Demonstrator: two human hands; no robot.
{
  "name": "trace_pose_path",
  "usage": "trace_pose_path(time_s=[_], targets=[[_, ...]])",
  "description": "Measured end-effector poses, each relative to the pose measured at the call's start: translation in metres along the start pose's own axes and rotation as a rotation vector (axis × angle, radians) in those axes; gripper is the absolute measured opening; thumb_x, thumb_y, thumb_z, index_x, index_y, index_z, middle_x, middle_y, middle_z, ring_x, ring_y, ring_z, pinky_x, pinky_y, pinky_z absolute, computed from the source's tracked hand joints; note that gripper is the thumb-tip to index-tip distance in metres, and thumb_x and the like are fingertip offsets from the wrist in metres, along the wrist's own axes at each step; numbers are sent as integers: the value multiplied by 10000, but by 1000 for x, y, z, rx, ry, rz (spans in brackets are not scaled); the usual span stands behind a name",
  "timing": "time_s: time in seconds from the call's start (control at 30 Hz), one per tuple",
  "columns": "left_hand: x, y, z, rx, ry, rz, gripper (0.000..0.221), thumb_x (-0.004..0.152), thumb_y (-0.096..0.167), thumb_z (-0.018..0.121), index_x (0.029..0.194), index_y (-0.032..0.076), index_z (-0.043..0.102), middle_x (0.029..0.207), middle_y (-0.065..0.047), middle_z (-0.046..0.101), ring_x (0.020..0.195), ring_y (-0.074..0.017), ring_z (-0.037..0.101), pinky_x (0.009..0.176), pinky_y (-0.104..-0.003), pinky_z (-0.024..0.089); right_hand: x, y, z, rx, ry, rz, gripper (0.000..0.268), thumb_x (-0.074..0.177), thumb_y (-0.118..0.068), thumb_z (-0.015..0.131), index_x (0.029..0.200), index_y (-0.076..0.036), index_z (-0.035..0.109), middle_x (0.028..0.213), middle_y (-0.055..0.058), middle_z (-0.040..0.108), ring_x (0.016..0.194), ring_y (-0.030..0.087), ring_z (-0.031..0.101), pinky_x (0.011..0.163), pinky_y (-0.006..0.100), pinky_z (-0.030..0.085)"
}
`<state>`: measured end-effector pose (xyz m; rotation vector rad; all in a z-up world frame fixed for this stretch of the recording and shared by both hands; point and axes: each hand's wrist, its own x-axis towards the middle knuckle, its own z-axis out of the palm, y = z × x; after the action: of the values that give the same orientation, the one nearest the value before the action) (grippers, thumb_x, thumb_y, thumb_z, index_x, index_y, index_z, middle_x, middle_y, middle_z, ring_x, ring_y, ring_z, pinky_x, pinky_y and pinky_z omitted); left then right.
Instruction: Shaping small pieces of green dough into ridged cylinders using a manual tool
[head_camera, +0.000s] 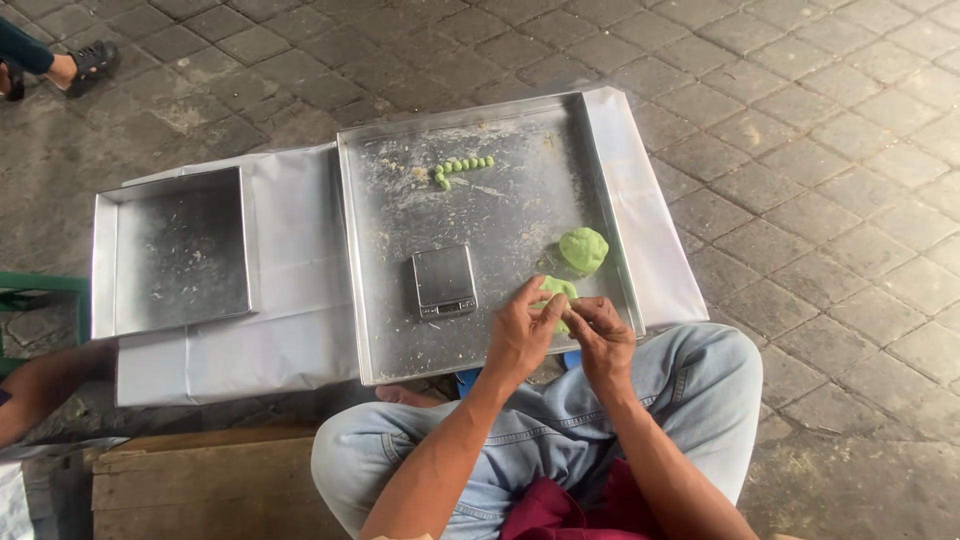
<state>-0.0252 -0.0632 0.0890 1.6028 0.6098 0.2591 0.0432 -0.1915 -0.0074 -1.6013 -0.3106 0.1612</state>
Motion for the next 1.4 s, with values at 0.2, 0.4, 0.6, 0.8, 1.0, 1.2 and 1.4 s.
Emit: trace_pose_path(time_s=[0.2,0.4,0.6,0.8,1.0,1.2,1.4], targets=[[20,-62,14,-776,48,-293,364,1081,192,502,1374,30,643,1252,-250,709,1100,-337,719,977,-497,570,-7,-53,27,-684,-122,-569,239,876,-213,815,1106,-146,810,1319,146,639,1124,335,619,976,452,481],[-7,-8,29,-796,-115,-292,387,1034,99,535,1402,11,613,1336,-239,656,1159,-324,674,1010,-466,562,28,-70,28,-461,-186,-515,533,1131,-405,296,1493,-104,547,1481,141,550,1375,334,473,1172,473,294],[-4,-6,-1,-1256,-242,-399,835,1013,703,480,1525,43,484,1476,-231,558,1305,-344,585,1086,-449,500,1,-74,58,-555,-369,-622,938,1017,-721,16,1660,-78,243,1703,94,269,1587,354,39,1258,457,12],[-15,-20,29,-1162,-91,-381,623,1071,590,556,1271,18,699,1220,-227,706,1146,-313,696,1020,-432,556,31,-111,68,-360,-406,-692,853,1045,-619,21,1669,-70,213,1752,62,62,1601,361,20,1311,498,56],[5,-28,75,-1057,421,885,1038,954,782,218,1645,43,-16,1736,-138,-46,1583,-383,-61,1283,-528,-87,19,-90,65,-658,-432,-693,826,1029,-589,59,1683,-91,134,1745,131,47,1564,418,-45,1253,558,-28],[-22,6,7,-1458,-178,-317,662,1082,614,492,1505,107,538,1539,-132,506,1392,-242,509,1193,-362,389,46,-76,54,-635,-412,-781,858,1061,-616,-2,1672,-21,93,1746,159,37,1559,456,-97,1243,601,-78],[-6,-17,63,-1336,25,833,844,974,273,443,1670,181,-25,1739,-137,-169,1618,-319,-147,1288,-589,-121,26,-85,62,-578,-454,-796,880,1029,-657,-15,1675,-81,145,1750,90,61,1569,385,-104,1254,565,-88]])
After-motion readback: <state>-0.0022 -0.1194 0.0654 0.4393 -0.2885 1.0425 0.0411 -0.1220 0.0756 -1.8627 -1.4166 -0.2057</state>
